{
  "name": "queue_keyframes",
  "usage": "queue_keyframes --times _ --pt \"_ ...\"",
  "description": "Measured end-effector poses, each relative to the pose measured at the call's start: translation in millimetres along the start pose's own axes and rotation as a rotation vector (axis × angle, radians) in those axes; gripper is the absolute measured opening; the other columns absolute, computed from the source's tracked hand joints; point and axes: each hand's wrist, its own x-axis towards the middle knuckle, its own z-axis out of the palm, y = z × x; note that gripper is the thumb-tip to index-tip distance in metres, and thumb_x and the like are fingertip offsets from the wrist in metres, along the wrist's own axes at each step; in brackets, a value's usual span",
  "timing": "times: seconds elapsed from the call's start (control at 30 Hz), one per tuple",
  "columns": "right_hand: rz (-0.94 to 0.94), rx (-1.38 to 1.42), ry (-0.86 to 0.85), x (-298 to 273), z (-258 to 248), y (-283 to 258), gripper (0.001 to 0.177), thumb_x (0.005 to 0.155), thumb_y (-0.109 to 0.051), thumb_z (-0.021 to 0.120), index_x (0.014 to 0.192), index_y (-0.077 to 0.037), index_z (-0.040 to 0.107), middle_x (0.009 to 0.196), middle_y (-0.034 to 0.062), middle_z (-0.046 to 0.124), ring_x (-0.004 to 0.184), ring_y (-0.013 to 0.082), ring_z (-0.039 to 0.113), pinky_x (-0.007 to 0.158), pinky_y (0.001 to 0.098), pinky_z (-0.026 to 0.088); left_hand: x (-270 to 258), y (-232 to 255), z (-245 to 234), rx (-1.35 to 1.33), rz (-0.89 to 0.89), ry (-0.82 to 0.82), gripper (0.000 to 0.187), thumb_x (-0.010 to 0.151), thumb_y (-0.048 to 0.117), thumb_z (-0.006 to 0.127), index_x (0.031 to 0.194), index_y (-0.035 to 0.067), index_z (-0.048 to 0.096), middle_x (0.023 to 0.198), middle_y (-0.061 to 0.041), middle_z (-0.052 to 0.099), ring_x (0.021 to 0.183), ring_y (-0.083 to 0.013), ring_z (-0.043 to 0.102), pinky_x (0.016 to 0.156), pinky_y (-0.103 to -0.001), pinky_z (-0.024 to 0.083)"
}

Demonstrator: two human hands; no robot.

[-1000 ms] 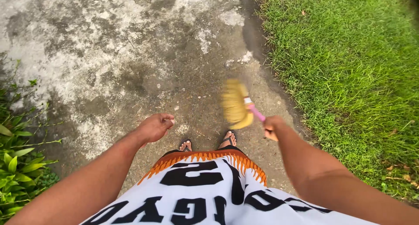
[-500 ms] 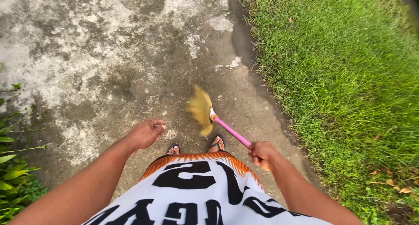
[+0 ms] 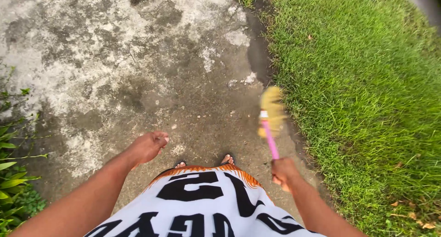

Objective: Sweeping an outdoor concrete path with a handheld broom.

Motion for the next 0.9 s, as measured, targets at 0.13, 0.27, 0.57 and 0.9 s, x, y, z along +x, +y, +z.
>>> queue_keyframes --times 0.13,0.27,0.57,0.9 --pt "0.110 0.214 -0.163 10 20 -6 0.014 0.098 -0.007 0.055 0.091 0.004 0.059 0.065 0.0074 0.053 0.045 0.0130 0.043 0.035 0.0291 0.033 16 -3 10 -0.079 0.029 -0.012 0.053 0.095 0.040 0.061 0.140 0.014 0.060 0.120 -0.013 0.078 0.107 -0.0213 0.074 0.097 -0.039 0.055" --pt "0.187 0.100 -0.211 69 24 -19 0.014 0.099 -0.007 0.055 0.091 0.002 0.063 0.068 0.0082 0.056 0.049 0.0134 0.044 0.038 0.0267 0.038 17 20 -3 0.045 0.043 -0.029 0.052 0.096 0.041 0.060 0.141 0.015 0.062 0.121 -0.010 0.077 0.107 -0.0235 0.075 0.099 -0.039 0.054" --pt "0.003 -0.071 0.270 57 5 -83 0.012 0.094 -0.004 0.054 0.098 0.005 0.061 0.077 0.0139 0.059 0.055 0.0210 0.053 0.040 0.0348 0.043 21 34 -19 -0.021 0.106 0.067 0.053 0.095 0.039 0.058 0.143 0.017 0.060 0.122 -0.009 0.078 0.103 -0.0197 0.074 0.097 -0.038 0.053" --pt "0.141 0.003 -0.136 47 18 -82 0.023 0.100 -0.018 0.057 0.084 -0.002 0.058 0.061 0.0044 0.051 0.043 0.0129 0.042 0.037 0.0279 0.038 59 32 -6 -0.199 0.059 -0.005 0.051 0.095 0.036 0.061 0.141 0.014 0.062 0.120 -0.011 0.077 0.101 -0.0220 0.073 0.093 -0.040 0.056"
